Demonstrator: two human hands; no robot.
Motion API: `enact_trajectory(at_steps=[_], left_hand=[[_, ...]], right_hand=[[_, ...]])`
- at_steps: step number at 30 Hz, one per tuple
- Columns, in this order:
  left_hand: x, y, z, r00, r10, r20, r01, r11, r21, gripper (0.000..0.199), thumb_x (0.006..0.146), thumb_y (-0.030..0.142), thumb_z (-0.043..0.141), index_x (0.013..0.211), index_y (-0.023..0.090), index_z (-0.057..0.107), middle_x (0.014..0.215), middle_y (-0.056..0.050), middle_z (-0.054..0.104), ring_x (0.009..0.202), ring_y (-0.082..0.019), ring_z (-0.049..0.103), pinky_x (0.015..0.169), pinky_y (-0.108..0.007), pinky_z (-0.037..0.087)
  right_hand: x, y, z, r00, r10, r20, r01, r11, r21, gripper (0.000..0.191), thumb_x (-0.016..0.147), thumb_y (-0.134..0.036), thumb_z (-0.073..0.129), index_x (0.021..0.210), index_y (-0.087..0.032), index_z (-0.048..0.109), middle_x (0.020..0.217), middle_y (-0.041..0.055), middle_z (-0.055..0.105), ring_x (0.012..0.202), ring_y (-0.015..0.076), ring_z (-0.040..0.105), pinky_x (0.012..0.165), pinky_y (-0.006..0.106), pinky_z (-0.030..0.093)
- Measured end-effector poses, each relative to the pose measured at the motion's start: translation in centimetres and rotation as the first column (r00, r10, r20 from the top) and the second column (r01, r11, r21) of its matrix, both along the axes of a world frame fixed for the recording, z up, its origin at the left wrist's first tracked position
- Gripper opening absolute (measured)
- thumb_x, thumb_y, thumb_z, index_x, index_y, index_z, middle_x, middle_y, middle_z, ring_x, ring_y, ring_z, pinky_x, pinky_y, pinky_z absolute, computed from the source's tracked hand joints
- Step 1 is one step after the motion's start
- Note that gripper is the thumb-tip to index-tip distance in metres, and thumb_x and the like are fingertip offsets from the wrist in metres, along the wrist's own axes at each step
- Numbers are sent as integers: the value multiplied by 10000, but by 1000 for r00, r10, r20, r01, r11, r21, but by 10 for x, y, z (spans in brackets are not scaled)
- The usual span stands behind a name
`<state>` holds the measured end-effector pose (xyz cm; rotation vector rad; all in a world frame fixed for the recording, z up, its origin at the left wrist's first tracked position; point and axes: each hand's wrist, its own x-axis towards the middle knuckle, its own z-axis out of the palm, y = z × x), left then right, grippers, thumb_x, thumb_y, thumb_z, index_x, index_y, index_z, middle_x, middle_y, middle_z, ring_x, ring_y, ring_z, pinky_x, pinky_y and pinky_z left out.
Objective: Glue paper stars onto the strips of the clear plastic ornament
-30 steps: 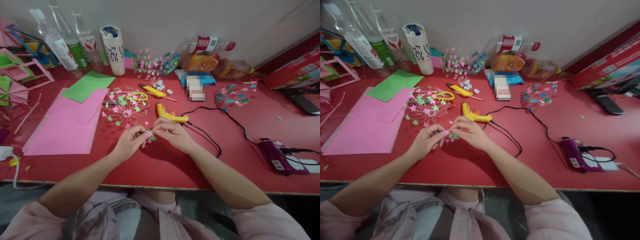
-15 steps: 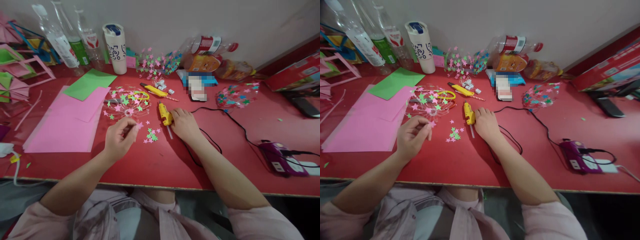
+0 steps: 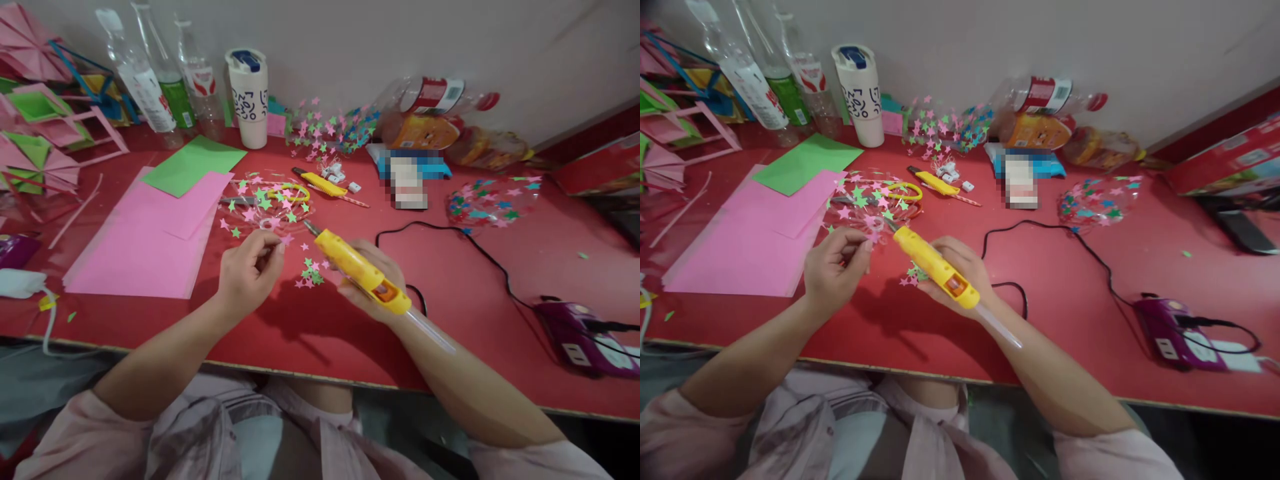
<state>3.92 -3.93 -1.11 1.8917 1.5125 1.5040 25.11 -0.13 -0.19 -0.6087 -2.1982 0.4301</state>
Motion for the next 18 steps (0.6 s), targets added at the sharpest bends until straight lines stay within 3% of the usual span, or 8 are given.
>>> enact_trajectory(at_steps=[6, 18], left_hand=[[1, 0, 0, 993, 35, -109, -27, 997, 75, 80, 843, 202, 512, 765, 187, 511, 519, 85, 474, 411, -29, 453, 437, -140, 351], [2, 0, 1, 997, 11, -81, -8, 999, 37, 74, 831, 177, 503, 757, 186, 503, 539, 78, 495, 421, -31, 461, 447, -142, 355]], right_hand=[[-3, 0, -2, 994, 91, 63, -93, 995, 36, 206, 857, -376, 525, 775, -188, 511, 682, 33, 532, 606, 141, 503, 542, 281, 429], [-4, -2, -3, 990, 18, 139, -27, 998, 64, 291, 851, -408, 489, 647, -217, 406, 587, -22, 412, 519, 107, 371, 487, 249, 305]])
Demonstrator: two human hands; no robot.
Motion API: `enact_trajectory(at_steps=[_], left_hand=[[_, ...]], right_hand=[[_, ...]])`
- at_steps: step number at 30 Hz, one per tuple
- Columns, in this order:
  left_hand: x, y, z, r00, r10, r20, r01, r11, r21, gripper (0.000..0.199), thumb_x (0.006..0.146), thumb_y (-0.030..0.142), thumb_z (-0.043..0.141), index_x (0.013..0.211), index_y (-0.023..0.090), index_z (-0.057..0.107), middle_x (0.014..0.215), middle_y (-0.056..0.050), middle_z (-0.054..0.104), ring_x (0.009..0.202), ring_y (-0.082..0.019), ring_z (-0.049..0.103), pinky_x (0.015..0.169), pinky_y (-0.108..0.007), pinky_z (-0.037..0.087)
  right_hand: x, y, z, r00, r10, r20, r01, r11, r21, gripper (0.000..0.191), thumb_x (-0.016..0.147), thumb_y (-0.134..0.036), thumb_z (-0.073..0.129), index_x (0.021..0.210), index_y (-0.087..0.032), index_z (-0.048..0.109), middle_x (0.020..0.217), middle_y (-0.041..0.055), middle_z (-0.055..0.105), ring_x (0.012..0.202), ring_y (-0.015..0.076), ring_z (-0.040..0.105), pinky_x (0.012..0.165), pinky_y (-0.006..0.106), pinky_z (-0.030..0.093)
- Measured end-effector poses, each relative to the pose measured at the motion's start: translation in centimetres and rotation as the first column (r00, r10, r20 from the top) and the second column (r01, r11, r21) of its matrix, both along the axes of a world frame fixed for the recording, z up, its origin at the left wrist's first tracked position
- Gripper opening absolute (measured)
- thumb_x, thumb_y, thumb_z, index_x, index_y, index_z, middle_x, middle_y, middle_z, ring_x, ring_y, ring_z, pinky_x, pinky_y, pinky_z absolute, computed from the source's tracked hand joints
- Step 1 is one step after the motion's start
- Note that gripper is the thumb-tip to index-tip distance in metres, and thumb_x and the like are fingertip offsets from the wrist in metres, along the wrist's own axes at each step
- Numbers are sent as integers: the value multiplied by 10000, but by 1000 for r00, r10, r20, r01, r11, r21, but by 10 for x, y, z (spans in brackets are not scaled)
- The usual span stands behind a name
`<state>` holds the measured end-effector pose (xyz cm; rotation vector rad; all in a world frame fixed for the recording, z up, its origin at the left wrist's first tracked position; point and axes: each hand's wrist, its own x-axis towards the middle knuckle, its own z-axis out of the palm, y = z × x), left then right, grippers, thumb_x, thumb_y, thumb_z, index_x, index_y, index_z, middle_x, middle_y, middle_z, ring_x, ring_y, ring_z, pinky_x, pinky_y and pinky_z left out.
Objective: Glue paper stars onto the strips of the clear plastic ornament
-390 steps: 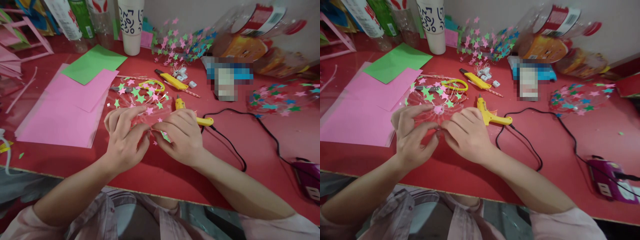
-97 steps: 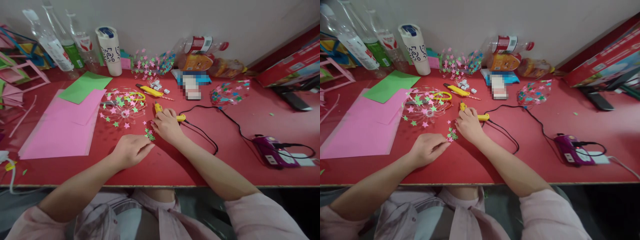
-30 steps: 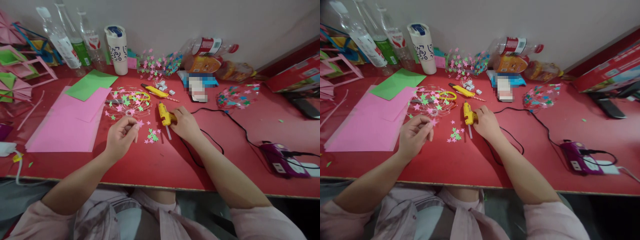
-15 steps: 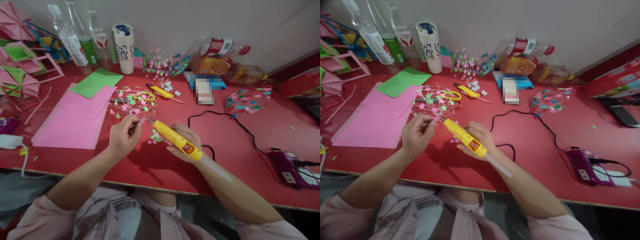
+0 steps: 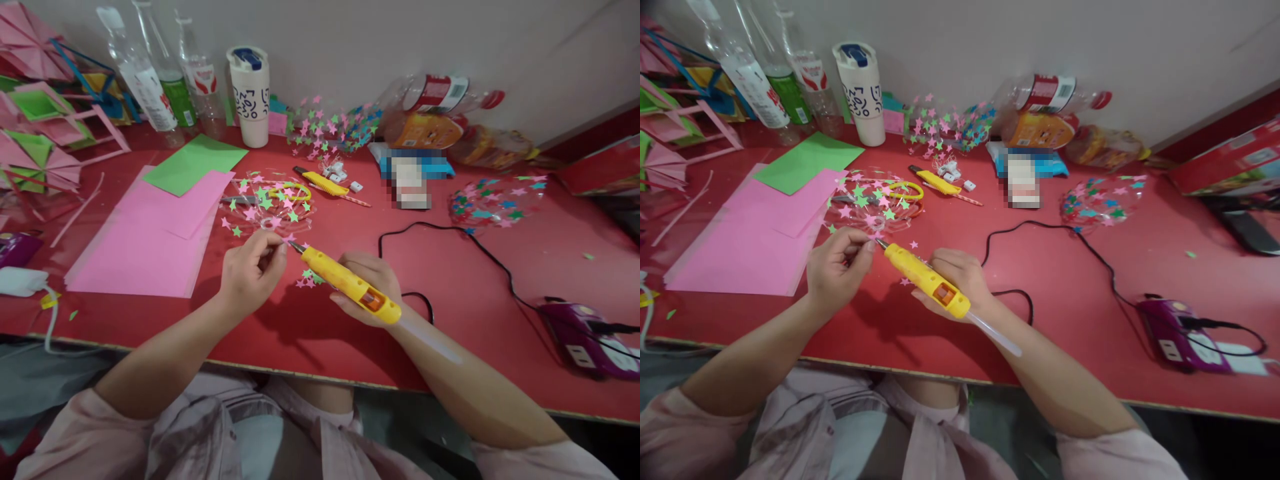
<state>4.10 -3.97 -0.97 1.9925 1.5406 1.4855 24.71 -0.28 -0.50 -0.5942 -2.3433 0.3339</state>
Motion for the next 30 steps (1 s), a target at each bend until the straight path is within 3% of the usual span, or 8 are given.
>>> enact_trajectory(at_steps=[12, 30], left_hand=[[0, -1, -1, 1000, 14, 2, -13, 1000, -22, 55, 826, 188, 508, 771, 188, 516, 525, 78, 490, 424, -42, 464, 459, -159, 362], [0, 0, -2, 999, 29, -29, -29, 1000, -1, 73, 834, 198, 504, 763, 194, 518, 519, 75, 486, 417, -44, 447, 443, -158, 349]], right_hand=[[0, 0, -1, 998, -37, 52, 36, 999, 14, 373, 860, -485, 463, 612, -236, 339, 558, -25, 378, 484, 111, 336, 463, 264, 263], [-1, 0, 0, 999, -36, 17, 35, 999, 25, 389, 851, -459, 499, 595, -238, 307, 538, -42, 336, 471, 102, 309, 455, 256, 247]])
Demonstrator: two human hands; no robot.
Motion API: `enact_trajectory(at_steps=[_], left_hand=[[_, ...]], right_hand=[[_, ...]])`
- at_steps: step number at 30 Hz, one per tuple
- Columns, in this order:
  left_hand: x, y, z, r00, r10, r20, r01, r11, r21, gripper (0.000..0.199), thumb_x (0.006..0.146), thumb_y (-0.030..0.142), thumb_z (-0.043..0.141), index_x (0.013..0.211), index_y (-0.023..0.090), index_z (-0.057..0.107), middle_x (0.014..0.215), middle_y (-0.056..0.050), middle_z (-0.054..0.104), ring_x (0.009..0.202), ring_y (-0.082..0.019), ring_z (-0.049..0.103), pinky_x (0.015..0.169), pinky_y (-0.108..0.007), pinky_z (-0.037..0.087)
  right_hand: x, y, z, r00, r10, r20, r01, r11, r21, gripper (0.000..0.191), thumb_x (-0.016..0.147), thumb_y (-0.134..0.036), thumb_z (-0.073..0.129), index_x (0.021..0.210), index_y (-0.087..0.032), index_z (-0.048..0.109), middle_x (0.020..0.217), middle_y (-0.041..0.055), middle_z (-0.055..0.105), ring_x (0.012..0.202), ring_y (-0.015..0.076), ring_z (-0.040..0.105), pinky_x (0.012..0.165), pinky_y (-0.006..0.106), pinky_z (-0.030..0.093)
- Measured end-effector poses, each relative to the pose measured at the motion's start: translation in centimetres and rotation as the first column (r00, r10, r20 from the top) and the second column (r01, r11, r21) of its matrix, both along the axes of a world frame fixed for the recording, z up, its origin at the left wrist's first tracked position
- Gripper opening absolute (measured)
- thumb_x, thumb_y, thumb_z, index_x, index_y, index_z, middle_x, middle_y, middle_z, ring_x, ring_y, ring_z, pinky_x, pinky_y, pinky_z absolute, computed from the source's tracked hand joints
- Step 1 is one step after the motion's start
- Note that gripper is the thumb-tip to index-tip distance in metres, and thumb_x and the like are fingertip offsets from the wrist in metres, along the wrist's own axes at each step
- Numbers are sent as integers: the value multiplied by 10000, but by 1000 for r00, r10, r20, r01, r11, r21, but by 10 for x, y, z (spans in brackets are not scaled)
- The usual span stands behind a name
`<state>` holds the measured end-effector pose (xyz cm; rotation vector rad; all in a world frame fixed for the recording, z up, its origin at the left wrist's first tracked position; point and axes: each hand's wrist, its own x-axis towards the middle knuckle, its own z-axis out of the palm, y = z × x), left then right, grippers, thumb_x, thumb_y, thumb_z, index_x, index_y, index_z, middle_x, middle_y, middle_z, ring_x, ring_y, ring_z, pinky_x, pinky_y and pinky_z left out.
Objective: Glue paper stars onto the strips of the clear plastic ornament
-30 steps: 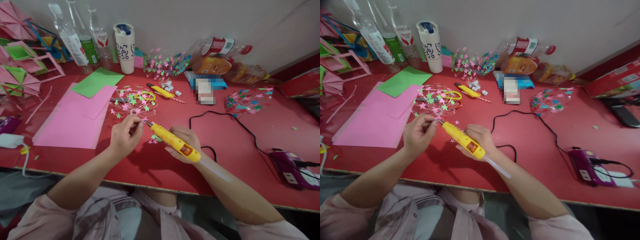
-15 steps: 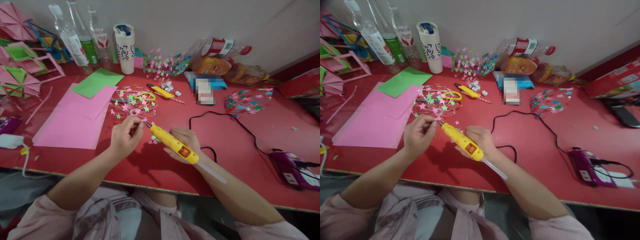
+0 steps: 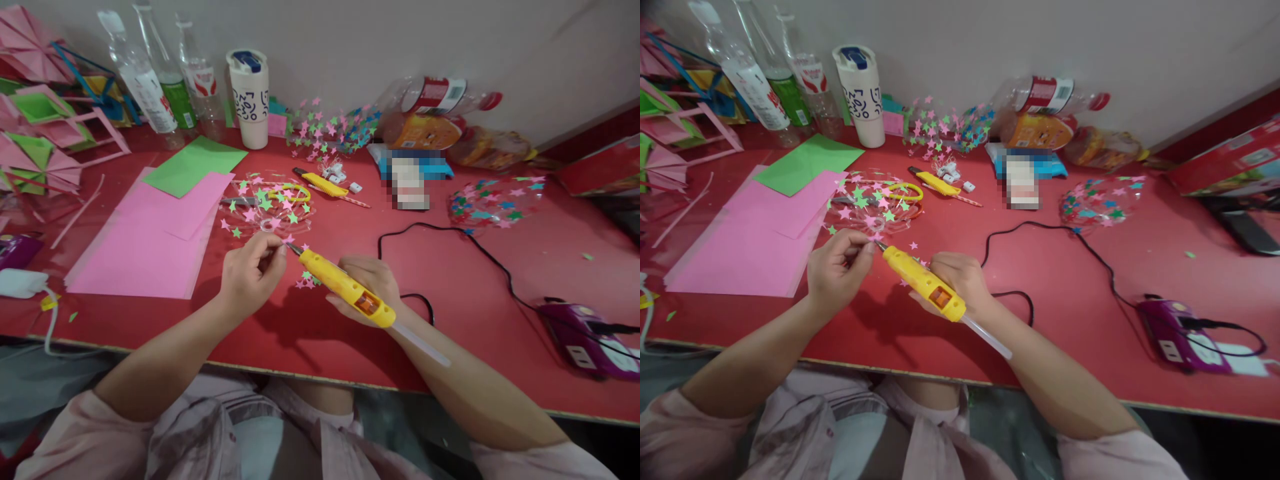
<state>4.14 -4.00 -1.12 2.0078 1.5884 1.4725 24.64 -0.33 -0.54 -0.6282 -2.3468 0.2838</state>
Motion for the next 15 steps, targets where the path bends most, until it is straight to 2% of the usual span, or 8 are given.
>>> enact_trajectory(at_steps=[4, 7, 9, 11, 13, 15], left_hand=[[-2, 1, -1, 994, 36, -105, -28, 996, 79, 79, 842, 207, 504, 768, 192, 530, 520, 77, 484, 408, -38, 427, 434, -156, 330], [-6, 2, -1, 960, 99, -262, -42, 976, 214, 80, 844, 183, 497, 792, 189, 558, 506, 68, 510, 411, -51, 439, 444, -184, 316], [-9, 2, 1, 926, 101, -365, 26, 944, 328, 88, 830, 147, 509, 851, 189, 583, 500, 59, 534, 423, -66, 462, 460, -203, 320], [-11, 1, 2, 910, 27, -414, 148, 910, 386, 136, 815, 125, 523, 915, 190, 588, 519, 50, 568, 441, -73, 487, 479, -207, 340], [-9, 0, 2, 925, -74, -373, 214, 912, 350, 127, 813, 122, 522, 904, 191, 578, 551, 41, 596, 456, -70, 499, 492, -198, 361], [-5, -1, 2, 956, -141, -259, 201, 953, 226, 73, 816, 138, 518, 832, 190, 566, 542, 46, 582, 449, -61, 489, 477, -187, 355]], right_hand=[[0, 0, 0, 1000, -8, 5, 8, 1000, -8, 407, 846, -483, 497, 583, -236, 308, 530, -44, 328, 467, 99, 305, 450, 256, 239], [2, 1, -2, 1000, -21, 21, 21, 1000, -9, 403, 839, -485, 503, 579, -232, 328, 528, -39, 352, 471, 99, 322, 453, 254, 255], [2, 2, -3, 999, -36, 38, 36, 999, -4, 397, 832, -483, 511, 577, -229, 346, 526, -36, 371, 470, 99, 333, 455, 256, 269], [3, 1, -3, 998, -55, 24, 55, 998, 1, 384, 826, -480, 521, 582, -226, 366, 526, -32, 393, 468, 102, 355, 458, 257, 296], [3, 0, -1, 995, -91, -31, 91, 996, -25, 331, 834, -456, 517, 621, -224, 417, 566, -17, 461, 498, 115, 430, 483, 260, 356], [4, 1, 0, 973, -202, -110, 194, 978, -81, 231, 846, -407, 515, 708, -225, 477, 686, 12, 552, 605, 143, 536, 559, 277, 431]])
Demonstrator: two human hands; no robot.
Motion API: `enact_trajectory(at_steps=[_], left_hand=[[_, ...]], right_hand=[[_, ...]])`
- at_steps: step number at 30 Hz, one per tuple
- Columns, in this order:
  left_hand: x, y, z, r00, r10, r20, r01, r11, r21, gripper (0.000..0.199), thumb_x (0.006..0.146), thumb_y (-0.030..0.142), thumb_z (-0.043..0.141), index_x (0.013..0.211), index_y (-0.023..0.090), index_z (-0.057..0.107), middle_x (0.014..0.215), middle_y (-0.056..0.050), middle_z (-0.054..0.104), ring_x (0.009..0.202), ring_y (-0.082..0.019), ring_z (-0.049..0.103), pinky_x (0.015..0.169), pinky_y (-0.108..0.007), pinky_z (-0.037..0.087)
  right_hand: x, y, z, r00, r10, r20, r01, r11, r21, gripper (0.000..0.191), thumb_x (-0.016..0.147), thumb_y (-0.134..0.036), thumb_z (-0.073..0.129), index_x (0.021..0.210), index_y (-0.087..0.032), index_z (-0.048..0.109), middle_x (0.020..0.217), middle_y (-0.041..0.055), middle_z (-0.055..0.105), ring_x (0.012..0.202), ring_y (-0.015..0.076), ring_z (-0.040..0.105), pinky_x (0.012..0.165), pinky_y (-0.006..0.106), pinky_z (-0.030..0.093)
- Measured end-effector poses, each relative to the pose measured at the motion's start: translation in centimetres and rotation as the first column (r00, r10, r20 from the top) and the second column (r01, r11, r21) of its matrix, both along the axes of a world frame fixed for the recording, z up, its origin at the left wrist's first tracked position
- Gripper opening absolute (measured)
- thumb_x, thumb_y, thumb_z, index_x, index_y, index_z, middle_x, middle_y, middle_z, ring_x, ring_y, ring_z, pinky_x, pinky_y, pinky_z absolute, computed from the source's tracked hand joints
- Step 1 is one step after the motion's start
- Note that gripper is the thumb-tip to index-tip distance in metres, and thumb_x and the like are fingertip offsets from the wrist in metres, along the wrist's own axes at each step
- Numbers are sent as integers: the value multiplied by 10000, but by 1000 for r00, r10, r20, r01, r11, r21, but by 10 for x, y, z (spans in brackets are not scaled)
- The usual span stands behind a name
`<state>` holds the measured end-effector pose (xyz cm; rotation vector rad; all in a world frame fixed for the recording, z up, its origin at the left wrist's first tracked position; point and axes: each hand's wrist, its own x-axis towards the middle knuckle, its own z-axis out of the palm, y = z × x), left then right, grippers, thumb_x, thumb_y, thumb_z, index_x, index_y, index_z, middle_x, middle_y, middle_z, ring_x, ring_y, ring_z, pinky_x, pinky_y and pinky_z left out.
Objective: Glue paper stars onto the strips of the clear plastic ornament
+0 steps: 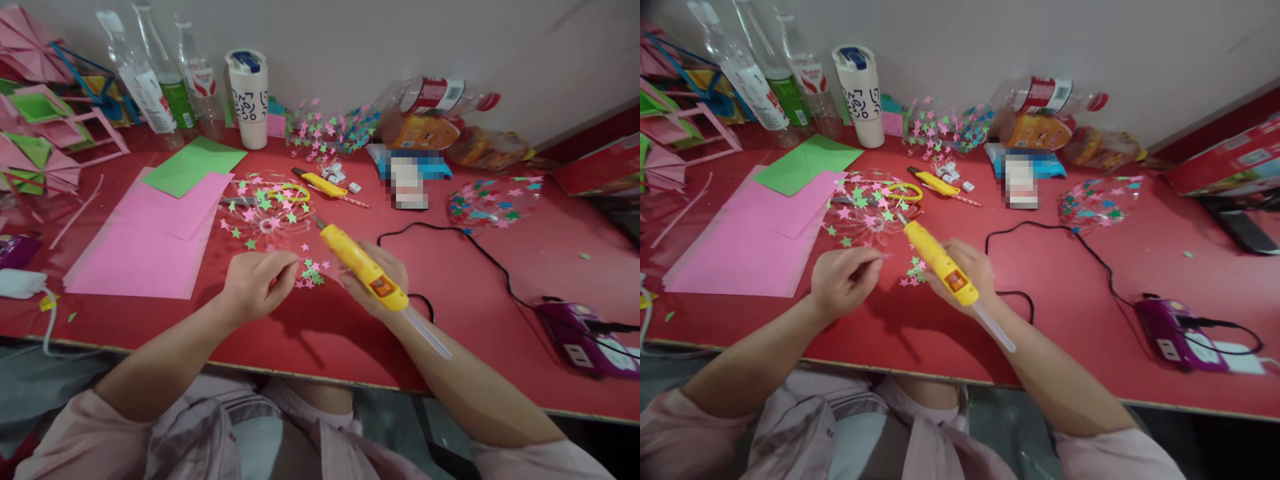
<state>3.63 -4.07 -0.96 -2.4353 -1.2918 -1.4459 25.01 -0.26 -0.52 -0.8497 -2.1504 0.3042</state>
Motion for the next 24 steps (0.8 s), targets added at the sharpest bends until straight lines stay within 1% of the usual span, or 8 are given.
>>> enact_trajectory(at_steps=[3, 6, 8, 10, 15, 19, 22, 24], left_hand=[[9, 0, 0, 973, -24, 228, 107, 928, -357, 67, 817, 169, 516, 758, 188, 542, 493, 63, 523, 417, -48, 455, 443, -170, 337], [16, -1, 4, 847, 2, 532, 397, 662, -635, 99, 819, 178, 493, 722, 189, 511, 437, 76, 491, 365, -40, 405, 398, -156, 318], [19, 0, 8, 762, 62, 645, 539, 493, -683, 105, 810, 178, 484, 708, 191, 498, 395, 84, 476, 316, -33, 333, 354, -151, 265], [20, 1, 11, 711, 128, 692, 604, 392, -694, 105, 801, 178, 476, 697, 194, 485, 365, 86, 469, 287, -28, 270, 326, -148, 218], [16, 5, 11, 638, 223, 737, 689, 261, -676, 91, 792, 227, 488, 710, 189, 481, 365, 76, 485, 262, -24, 233, 300, -144, 157], [16, 6, 8, 599, 254, 759, 744, 174, -645, 96, 778, 233, 491, 699, 178, 493, 381, 67, 510, 260, -22, 258, 299, -139, 149], [16, 7, 6, 579, 300, 758, 759, 143, -636, 107, 769, 225, 483, 679, 168, 494, 366, 60, 499, 254, -20, 247, 297, -143, 127], [16, 8, 5, 562, 321, 762, 769, 137, -624, 108, 763, 222, 483, 674, 164, 497, 366, 54, 499, 257, -19, 249, 298, -146, 116]], right_hand=[[4, 9, 0, 974, -224, -31, 223, 974, -40, 128, 824, -348, 545, 815, -230, 496, 853, 44, 584, 769, 184, 580, 675, 320, 472], [12, 28, -8, 947, -299, 121, 306, 951, -43, 168, 763, -307, 565, 877, -210, 489, 870, 64, 558, 792, 209, 552, 679, 337, 470], [18, 41, -16, 914, -305, 268, 338, 937, -89, 199, 717, -229, 558, 903, -173, 515, 923, 104, 549, 842, 228, 551, 726, 352, 474], [24, 50, -25, 884, -266, 383, 334, 934, -122, 242, 674, -171, 553, 914, -143, 551, 932, 121, 551, 887, 246, 553, 780, 362, 474], [27, 55, -32, 818, -285, 499, 354, 934, -46, 377, 654, -151, 546, 1025, -99, 588, 1014, 154, 557, 896, 271, 560, 815, 405, 466], [18, 39, -15, 855, -377, 357, 335, 926, 176, 291, 700, -156, 558, 986, -146, 607, 993, 128, 616, 944, 293, 562, 834, 447, 441], [6, 20, -2, 978, -140, 156, 103, 969, 224, 167, 785, -165, 559, 943, -208, 591, 920, 64, 642, 882, 212, 590, 797, 368, 469], [-3, 9, 2, 992, 34, 119, -62, 969, 240, 163, 780, -150, 593, 926, -221, 579, 880, 42, 646, 838, 184, 595, 766, 337, 481]])
